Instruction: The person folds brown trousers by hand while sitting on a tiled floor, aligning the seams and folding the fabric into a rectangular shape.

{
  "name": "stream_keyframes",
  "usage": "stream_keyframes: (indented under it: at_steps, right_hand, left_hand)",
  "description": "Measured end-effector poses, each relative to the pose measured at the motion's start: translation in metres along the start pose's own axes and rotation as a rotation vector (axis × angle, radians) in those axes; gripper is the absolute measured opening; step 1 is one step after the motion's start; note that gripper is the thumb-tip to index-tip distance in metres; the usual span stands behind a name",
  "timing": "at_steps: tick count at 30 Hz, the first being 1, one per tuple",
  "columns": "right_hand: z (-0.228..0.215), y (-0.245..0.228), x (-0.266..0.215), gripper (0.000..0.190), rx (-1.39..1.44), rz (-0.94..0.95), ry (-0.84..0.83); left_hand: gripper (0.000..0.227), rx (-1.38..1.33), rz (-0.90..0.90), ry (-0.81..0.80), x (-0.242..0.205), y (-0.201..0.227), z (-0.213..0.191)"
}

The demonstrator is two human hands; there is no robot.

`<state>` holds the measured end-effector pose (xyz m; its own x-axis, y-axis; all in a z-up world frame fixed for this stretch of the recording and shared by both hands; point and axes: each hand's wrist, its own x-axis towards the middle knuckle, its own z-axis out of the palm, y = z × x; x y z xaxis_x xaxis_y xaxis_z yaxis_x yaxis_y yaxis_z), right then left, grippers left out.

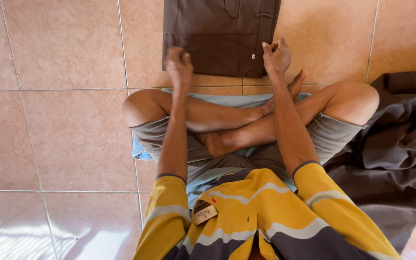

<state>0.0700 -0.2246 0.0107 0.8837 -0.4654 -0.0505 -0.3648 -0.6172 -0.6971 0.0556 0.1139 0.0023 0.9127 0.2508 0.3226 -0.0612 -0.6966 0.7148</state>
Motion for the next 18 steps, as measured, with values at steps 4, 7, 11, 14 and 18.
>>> stream_keyframes:
  at_steps: [4,7,11,14,18]
  right_hand:
    - [0.012,0.01,0.002,0.022,0.063,-0.006,0.026]
    - [0.016,0.017,0.002,0.023,0.177,0.029,0.018]
    - [-0.011,-0.018,-0.02,0.012,0.157,0.114,0.004]
    - [-0.029,-0.038,-0.03,0.048,0.07,0.197,-0.172]
    - [-0.014,-0.011,0.005,0.021,0.075,0.119,-0.106]
  left_hand:
    - [0.025,0.172,-0.47,0.116,0.011,-0.034,-0.015]
    - [0.026,0.204,-0.578,0.049,0.012,-0.023,-0.009]
    - [0.021,0.246,-0.679,0.045,0.02,-0.016,-0.012]
    - [0.013,0.21,-0.756,0.072,0.022,-0.013,-0.017]
    - [0.004,0.094,-0.718,-0.161,0.016,-0.004,-0.032]
